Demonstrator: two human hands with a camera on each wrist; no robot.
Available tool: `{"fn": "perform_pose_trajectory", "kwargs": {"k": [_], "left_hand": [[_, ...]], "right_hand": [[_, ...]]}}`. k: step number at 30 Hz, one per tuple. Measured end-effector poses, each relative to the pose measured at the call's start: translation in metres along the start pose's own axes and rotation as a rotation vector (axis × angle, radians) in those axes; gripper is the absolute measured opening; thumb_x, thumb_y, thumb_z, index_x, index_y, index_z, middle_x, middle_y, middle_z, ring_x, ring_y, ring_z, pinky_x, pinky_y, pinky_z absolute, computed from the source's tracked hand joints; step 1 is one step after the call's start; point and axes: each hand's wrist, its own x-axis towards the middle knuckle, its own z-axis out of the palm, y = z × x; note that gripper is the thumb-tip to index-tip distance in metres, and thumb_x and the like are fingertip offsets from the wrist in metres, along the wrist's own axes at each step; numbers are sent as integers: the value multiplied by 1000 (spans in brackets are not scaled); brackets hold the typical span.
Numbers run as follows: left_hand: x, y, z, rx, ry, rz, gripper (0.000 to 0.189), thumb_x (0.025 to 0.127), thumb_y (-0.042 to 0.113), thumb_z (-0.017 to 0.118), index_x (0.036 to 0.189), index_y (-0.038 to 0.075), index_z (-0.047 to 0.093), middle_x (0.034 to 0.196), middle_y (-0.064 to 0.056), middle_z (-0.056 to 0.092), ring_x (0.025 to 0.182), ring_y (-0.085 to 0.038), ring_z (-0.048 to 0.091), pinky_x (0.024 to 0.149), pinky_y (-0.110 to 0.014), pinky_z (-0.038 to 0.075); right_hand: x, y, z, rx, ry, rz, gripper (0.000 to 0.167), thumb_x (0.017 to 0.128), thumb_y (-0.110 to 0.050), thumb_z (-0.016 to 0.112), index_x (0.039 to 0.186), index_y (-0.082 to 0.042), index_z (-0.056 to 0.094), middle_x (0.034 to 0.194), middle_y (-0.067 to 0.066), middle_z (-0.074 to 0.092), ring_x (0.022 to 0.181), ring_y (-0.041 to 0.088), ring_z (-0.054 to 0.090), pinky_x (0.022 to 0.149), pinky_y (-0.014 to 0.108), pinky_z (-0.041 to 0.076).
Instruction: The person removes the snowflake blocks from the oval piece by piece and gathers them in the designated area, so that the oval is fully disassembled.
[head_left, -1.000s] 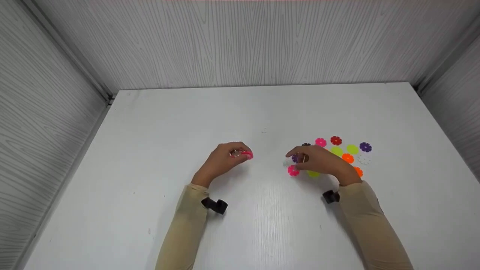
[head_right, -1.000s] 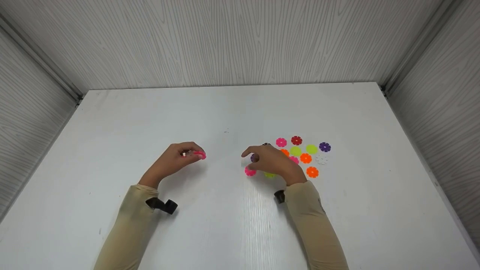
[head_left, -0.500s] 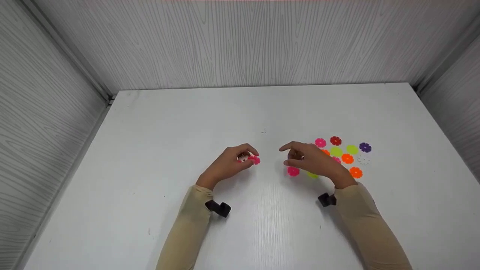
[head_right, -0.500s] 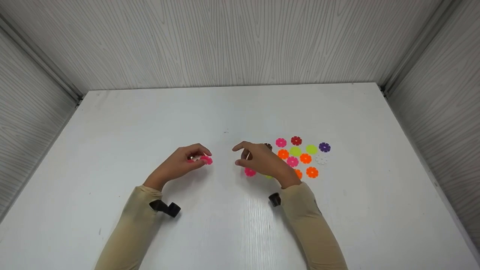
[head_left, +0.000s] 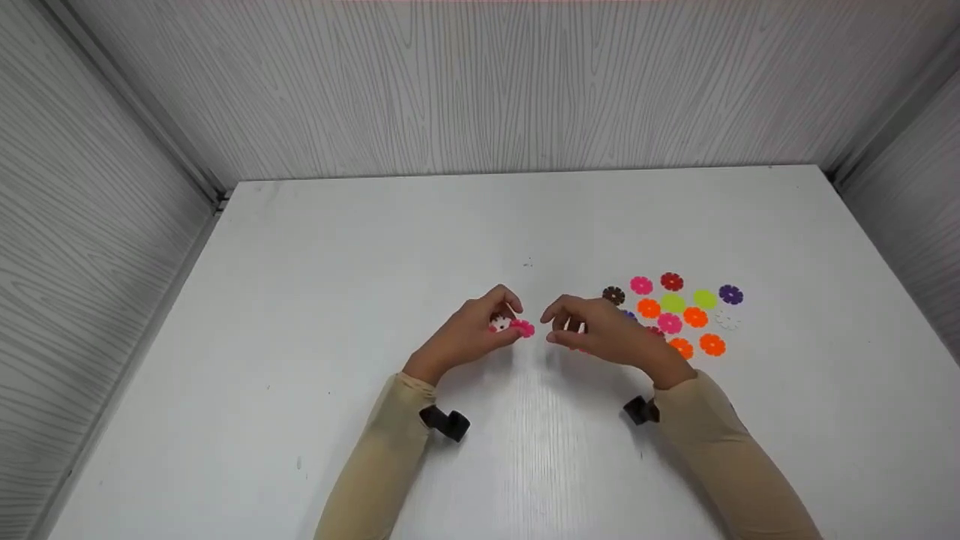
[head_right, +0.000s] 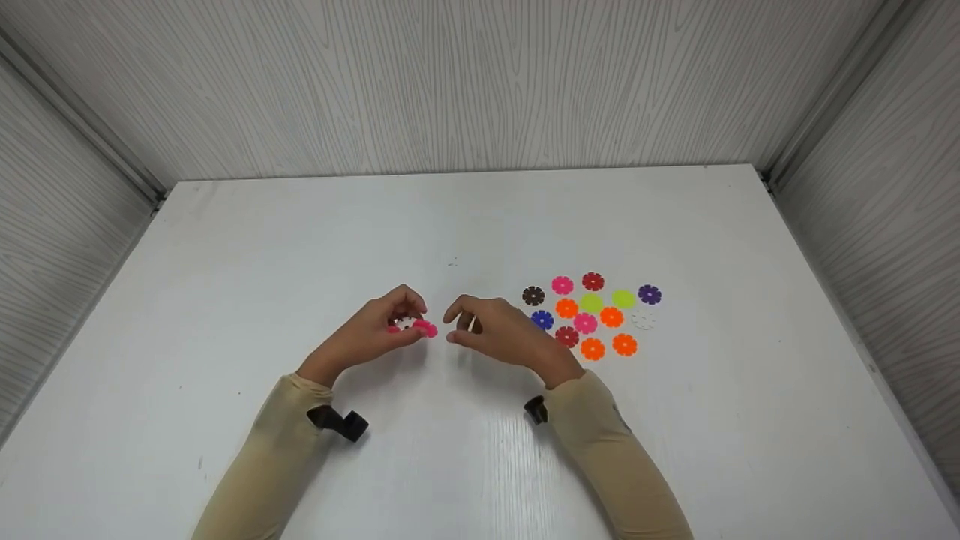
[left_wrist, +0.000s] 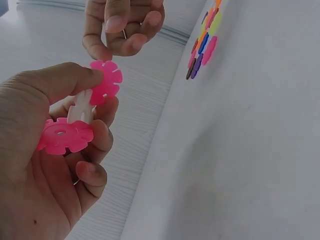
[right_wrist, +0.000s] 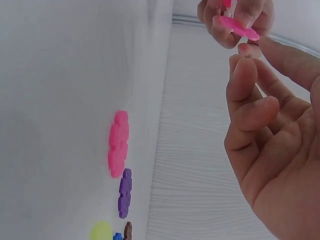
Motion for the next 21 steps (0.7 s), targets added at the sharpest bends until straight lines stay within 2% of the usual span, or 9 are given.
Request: {"fn": "perform_pose_trajectory", "kwargs": {"k": [7, 12, 17, 21], "left_hand": [[0, 5, 4, -3, -22, 8, 28, 91, 17, 63, 114, 9, 50, 110, -11, 65, 97, -19, 59, 87, -35, 49], [1, 5, 6, -16, -45, 5, 28, 91, 19, 64, 114, 9, 51, 111, -9, 66, 103, -19, 61, 90, -35, 50], [1, 5, 7, -15, -54, 11, 29, 91, 22, 66, 114, 10, 52, 110, -8, 66, 102, -19, 61, 89, -35, 51], [1, 5, 5, -16, -70, -10, 35, 88, 26, 70, 115, 11, 53, 109, -7, 65, 102, -18, 58, 89, -34, 49]], "right_hand": [[2, -3, 8, 35, -26, -29, 22, 93, -18, 63, 112, -7, 60, 94, 11, 69, 73, 13, 60, 70, 21, 51], [2, -3, 10, 64, -24, -26, 15, 95, -14, 60, 108, -7, 61, 94, 13, 68, 73, 13, 59, 69, 20, 51], [2, -3, 11, 53, -12, -28, 12, 95, -12, 60, 105, -7, 60, 93, 14, 67, 74, 13, 58, 70, 19, 51], [3, -4, 11, 24, 21, -39, 10, 95, -12, 60, 103, -7, 61, 91, 13, 68, 75, 14, 58, 70, 20, 51]]}}
